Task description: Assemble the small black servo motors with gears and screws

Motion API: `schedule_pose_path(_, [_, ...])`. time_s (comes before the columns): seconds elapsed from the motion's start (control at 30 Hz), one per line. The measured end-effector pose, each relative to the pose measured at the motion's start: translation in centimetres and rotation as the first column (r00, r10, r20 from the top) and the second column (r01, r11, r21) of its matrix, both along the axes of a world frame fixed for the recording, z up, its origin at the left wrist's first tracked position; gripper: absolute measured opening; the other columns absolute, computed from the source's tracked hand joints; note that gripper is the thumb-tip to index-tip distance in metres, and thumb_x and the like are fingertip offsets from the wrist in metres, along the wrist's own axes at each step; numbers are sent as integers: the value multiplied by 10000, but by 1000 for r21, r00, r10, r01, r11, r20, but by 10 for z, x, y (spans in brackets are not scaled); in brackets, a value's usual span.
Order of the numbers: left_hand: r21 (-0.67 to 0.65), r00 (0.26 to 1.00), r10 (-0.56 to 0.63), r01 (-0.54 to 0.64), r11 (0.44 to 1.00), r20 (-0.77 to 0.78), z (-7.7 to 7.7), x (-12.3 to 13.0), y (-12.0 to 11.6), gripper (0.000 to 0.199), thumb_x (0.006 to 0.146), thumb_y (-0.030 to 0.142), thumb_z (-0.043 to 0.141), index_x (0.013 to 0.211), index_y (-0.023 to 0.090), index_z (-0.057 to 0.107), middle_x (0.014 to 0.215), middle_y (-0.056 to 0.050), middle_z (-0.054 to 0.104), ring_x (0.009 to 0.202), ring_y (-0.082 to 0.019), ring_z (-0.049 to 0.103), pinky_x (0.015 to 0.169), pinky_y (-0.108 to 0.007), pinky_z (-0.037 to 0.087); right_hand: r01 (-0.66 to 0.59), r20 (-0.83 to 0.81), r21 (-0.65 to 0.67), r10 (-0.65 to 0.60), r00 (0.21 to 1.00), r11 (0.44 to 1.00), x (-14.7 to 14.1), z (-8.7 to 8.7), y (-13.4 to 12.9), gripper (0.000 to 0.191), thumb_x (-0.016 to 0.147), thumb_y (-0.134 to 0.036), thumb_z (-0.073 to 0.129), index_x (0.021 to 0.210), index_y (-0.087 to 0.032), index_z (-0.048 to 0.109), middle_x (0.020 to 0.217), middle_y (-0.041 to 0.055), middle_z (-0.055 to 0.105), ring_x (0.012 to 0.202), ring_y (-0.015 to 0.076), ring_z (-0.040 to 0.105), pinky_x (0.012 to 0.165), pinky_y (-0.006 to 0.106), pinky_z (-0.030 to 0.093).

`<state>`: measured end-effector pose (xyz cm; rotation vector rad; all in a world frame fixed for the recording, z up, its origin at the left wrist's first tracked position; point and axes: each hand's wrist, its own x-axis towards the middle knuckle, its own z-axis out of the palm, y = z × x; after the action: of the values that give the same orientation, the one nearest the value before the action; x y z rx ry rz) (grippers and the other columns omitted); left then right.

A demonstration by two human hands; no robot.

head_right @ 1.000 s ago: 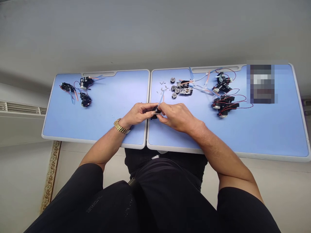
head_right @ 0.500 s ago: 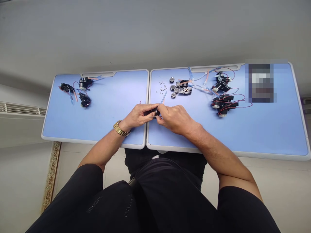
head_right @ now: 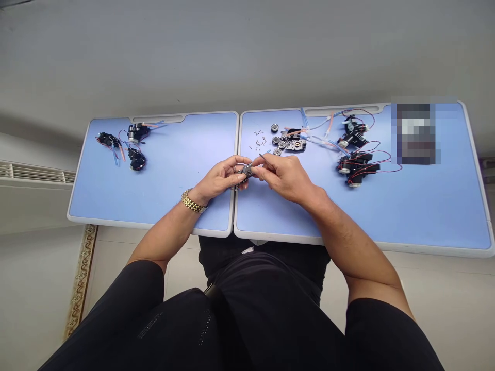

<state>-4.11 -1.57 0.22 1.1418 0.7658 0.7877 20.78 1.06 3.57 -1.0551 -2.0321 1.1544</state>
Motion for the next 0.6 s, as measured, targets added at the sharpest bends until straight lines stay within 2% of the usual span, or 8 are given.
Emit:
schedule_pose_path(0.1, [-72,996,42,-36,997,76,3,-1,1,566,966,501,846,1386,179,644,1235,-161,817,886,-168,793,751,-285,625,51,6,6,-51,999,999,2,5,1,242,1069,-428,622,1033,-221,741,783,-3,764,564,140,630,640,313,494])
schedule_pose_path(0.23, [-146,986,88,-68,987,140,3,-4,4,577,940,483,845,1391,167,672,1296,-199,817,927,-203,820,698,-289,636,92,151,131,-111,982,987,7,12,2,167,1056,-364,622,1095,-222,702,845,11,770,635,161,641,675,319,474])
schedule_pose_path(0.43, [-238,980,147,-112,965,134,3,-4,6,531,931,444,835,1354,137,742,1266,-203,819,853,-170,779,615,-261,599,-67,329,317,-44,943,946,12,14,-1,296,1125,-327,492,1108,-235,773,976,59,833,821,217,710,732,346,439])
schedule_pose_path(0.6, [-241,982,182,-163,957,56,5,-1,5,557,944,461,803,1369,103,764,1143,-194,832,743,-136,708,513,-232,486,-123,476,372,-75,876,920,12,11,-5,342,1120,-350,499,1041,-246,815,932,54,835,775,222,691,661,359,344])
